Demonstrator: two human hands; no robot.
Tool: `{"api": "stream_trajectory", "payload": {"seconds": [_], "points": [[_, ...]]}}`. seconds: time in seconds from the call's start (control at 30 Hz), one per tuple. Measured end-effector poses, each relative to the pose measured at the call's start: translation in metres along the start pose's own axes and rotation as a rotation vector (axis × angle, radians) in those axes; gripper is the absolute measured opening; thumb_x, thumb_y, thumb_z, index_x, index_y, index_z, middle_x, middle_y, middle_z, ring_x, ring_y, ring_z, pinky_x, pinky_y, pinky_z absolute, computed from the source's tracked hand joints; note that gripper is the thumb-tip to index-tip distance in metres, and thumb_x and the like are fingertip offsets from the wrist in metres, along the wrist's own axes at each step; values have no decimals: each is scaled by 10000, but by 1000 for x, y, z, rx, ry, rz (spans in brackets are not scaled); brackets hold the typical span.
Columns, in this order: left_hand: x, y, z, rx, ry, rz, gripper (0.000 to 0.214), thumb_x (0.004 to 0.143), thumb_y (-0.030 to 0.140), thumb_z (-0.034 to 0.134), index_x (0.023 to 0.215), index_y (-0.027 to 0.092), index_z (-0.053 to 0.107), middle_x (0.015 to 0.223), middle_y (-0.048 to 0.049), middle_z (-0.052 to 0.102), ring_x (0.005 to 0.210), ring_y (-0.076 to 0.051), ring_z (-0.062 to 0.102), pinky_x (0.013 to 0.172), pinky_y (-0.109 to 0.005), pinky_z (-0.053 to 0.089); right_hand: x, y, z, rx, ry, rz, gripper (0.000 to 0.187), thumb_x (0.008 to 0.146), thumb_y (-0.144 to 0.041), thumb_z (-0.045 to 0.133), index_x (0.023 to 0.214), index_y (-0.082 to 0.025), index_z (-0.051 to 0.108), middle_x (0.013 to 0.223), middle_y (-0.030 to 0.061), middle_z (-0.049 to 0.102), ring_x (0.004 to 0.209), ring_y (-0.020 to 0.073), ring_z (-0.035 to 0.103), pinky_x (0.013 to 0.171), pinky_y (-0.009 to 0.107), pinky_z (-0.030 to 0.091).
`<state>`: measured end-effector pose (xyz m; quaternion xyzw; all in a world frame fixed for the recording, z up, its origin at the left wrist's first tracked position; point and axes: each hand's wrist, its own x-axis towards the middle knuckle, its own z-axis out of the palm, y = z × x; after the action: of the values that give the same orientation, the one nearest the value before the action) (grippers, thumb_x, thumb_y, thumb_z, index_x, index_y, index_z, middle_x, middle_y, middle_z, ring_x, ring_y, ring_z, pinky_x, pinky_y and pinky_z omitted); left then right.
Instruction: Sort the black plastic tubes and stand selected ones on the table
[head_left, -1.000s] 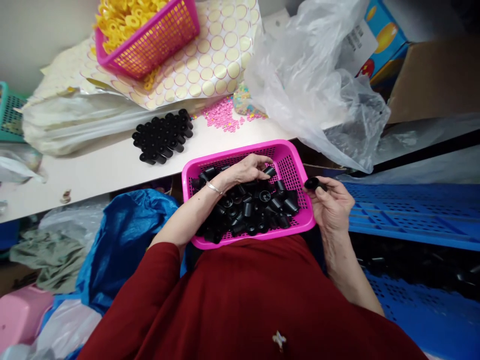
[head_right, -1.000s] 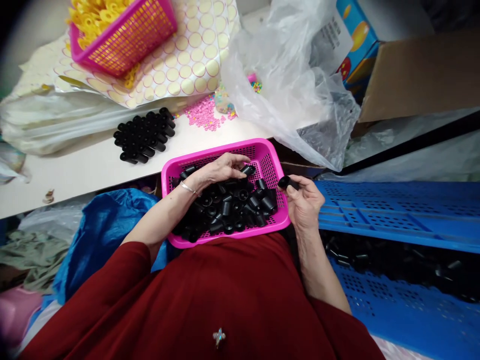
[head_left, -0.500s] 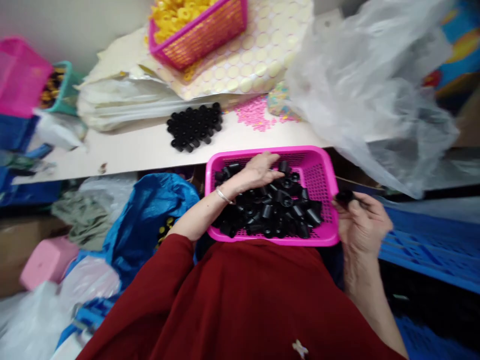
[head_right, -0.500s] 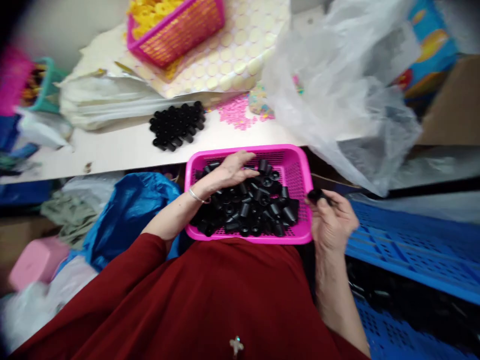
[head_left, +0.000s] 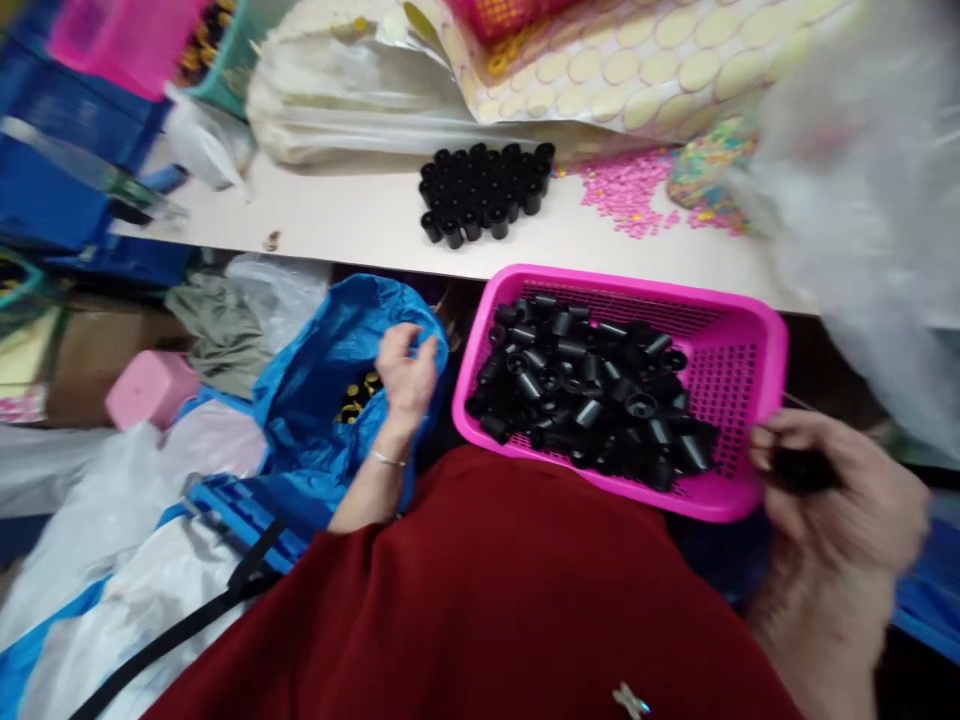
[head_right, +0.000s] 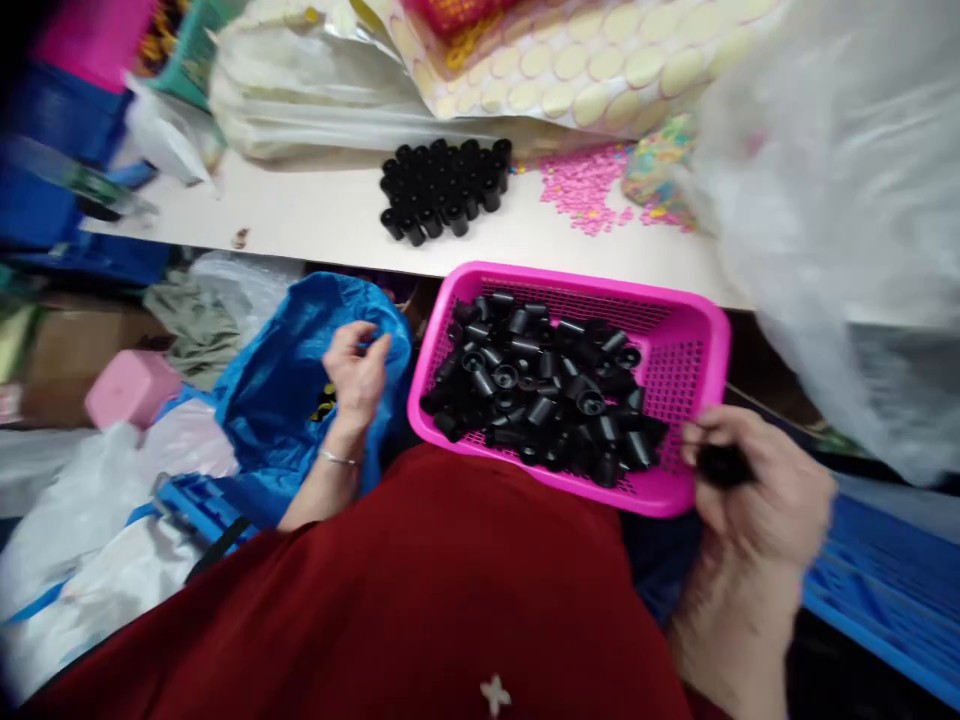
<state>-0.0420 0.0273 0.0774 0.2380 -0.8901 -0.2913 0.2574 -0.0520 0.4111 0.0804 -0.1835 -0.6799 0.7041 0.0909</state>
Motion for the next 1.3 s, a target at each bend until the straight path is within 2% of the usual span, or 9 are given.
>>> {"api": "stream_trajectory", "payload": {"seconds": [0.13,0.4,0.47,0.63,0.73,0.83,0.93,1.13,1.3], "points": [[13,-13,-4,-71,-37,-17,200,816,404,645,867,213,619,883,5,619,807,-158,584,697,-354,482,19,-4,2,-422,-241,-33,132,647,-349,759,681,-227,725,675,10,650,613,161,557,557,315,438],[-1,72,21,-308,-253,453,134,853,328,622,860,196,636,976,-30,676,921,-165,619,816,-333,518,47,-11,31,-1338,-774,-103,378,709,-224,611,1065,-249,736,872,47,740,812,243,666,660,315,436],[-4,85,28,-260,-448,544,125,871,294,577,875,186,641,967,-46,680,917,-168,620,850,-328,509,46,-20,38,-1515,-878,-77,446,715,-205,582,1146,-223,693,917,74,735,877,263,670,650,307,416],[-28,104,27,111,-1259,825,237,823,214,571,1036,176,668,1027,-79,661,965,-218,589,869,-359,479,29,-27,41,-1626,-1057,-17,596,736,-221,568,1328,-167,517,1082,116,700,961,253,664,662,278,406],[-43,114,28,276,-1478,873,589,782,284,638,1353,199,527,1280,-137,554,1131,-300,521,915,-428,461,21,-19,50,-1661,-1037,-58,574,745,-240,576,1306,-147,496,1174,151,667,985,283,664,670,302,415],[-44,119,38,361,-1470,865,617,823,305,602,1419,209,474,1286,-150,521,1147,-317,503,928,-451,452,30,-12,64,-1692,-999,-89,481,728,-298,611,1183,-149,563,1024,146,703,904,300,673,659,318,415],[-32,121,52,387,-1323,896,492,864,250,545,1352,197,552,1217,-144,533,1116,-304,509,910,-433,460,50,-15,70,-1616,-848,-162,425,752,-314,599,1144,-149,591,942,138,709,881,302,664,687,336,435],[-6,118,65,408,-1054,773,438,916,277,544,1345,185,556,1190,-128,542,1075,-274,538,913,-397,463,67,-19,36,-1129,-438,-436,497,810,-450,608,1204,-148,605,1103,134,686,937,287,631,795,379,478],[-3,111,59,299,-1071,770,352,915,272,564,1253,181,609,1105,-91,587,1033,-234,578,923,-354,467,39,-10,24,-967,-628,-443,269,878,-365,534,967,-169,694,945,80,694,855,214,656,767,317,483]]}}
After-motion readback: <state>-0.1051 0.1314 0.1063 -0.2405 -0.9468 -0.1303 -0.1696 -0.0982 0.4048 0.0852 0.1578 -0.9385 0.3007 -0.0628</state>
